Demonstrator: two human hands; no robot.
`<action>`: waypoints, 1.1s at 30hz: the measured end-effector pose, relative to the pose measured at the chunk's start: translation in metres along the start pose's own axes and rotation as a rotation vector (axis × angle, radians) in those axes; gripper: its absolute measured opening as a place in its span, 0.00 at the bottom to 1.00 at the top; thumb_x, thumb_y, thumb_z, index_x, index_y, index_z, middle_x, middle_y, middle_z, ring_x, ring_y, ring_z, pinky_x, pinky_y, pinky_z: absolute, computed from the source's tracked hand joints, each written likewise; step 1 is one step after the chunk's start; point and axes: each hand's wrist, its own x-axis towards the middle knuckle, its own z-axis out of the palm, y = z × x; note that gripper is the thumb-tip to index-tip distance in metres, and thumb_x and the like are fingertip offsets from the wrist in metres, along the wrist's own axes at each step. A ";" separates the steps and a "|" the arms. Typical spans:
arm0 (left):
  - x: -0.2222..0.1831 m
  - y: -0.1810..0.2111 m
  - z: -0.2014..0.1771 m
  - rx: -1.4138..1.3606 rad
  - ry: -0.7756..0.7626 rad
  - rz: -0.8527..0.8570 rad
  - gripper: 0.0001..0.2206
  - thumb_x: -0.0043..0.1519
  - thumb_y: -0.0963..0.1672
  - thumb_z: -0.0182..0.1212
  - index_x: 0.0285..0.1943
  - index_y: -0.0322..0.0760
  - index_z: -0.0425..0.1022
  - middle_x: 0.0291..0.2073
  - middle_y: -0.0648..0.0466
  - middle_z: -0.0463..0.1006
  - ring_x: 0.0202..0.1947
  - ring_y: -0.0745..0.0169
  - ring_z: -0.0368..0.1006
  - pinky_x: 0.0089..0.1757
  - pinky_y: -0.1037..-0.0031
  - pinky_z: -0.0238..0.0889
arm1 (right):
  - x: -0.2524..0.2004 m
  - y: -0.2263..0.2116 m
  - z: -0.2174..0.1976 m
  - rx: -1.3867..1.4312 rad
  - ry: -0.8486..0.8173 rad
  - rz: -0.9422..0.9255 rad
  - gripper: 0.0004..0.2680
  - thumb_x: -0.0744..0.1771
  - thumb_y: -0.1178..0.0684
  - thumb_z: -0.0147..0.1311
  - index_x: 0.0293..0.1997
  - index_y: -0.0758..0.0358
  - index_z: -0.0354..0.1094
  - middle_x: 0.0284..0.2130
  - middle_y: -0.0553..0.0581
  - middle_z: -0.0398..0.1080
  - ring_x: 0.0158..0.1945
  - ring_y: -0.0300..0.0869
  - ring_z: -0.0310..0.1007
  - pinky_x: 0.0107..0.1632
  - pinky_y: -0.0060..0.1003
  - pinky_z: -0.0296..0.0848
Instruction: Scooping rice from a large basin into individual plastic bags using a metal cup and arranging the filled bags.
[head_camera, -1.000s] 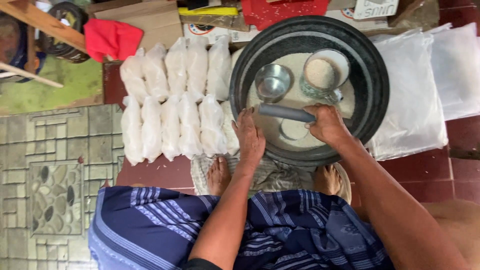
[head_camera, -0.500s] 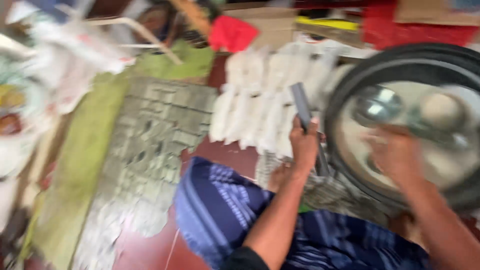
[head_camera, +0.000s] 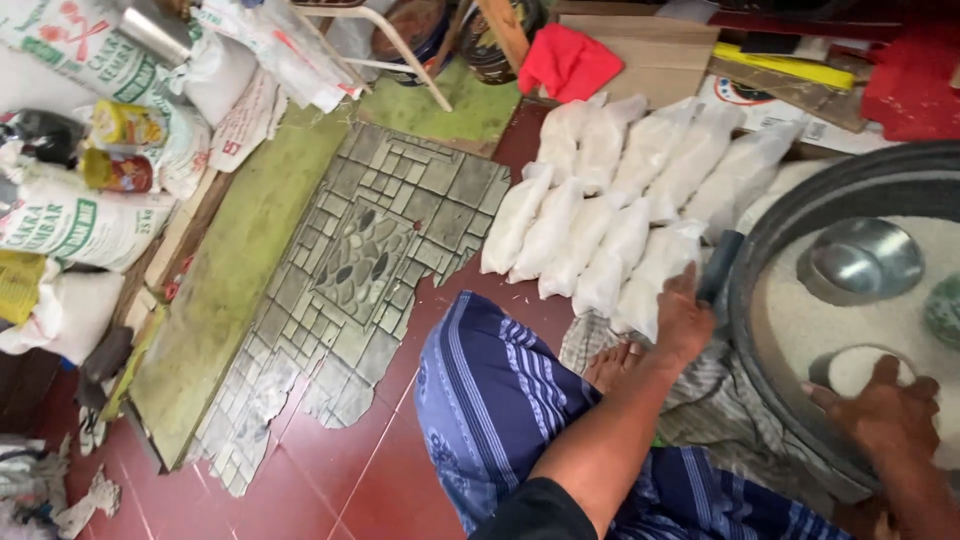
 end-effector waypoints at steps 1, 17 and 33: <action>-0.001 0.009 -0.004 -0.082 0.002 0.015 0.31 0.54 0.36 0.50 0.73 0.26 0.61 0.55 0.30 0.69 0.50 0.31 0.67 0.52 0.54 0.63 | -0.003 -0.004 -0.001 0.007 0.029 0.022 0.41 0.60 0.29 0.62 0.78 0.63 0.49 0.59 0.75 0.56 0.55 0.66 0.67 0.45 0.58 0.79; -0.016 0.127 -0.024 -0.457 -0.374 -0.229 0.23 0.69 0.43 0.48 0.69 0.19 0.64 0.55 0.35 0.74 0.49 0.47 0.72 0.51 0.66 0.66 | -0.013 -0.004 -0.074 0.657 0.115 -0.383 0.16 0.65 0.71 0.62 0.58 0.88 0.70 0.43 0.80 0.75 0.39 0.65 0.78 0.38 0.52 0.78; -0.023 0.162 0.007 -1.239 -0.506 -1.064 0.14 0.68 0.51 0.63 0.58 0.44 0.78 0.59 0.37 0.73 0.50 0.27 0.75 0.39 0.33 0.73 | -0.132 -0.033 -0.200 0.920 0.155 -0.211 0.33 0.59 0.38 0.69 0.62 0.78 0.63 0.52 0.79 0.68 0.54 0.64 0.70 0.50 0.61 0.73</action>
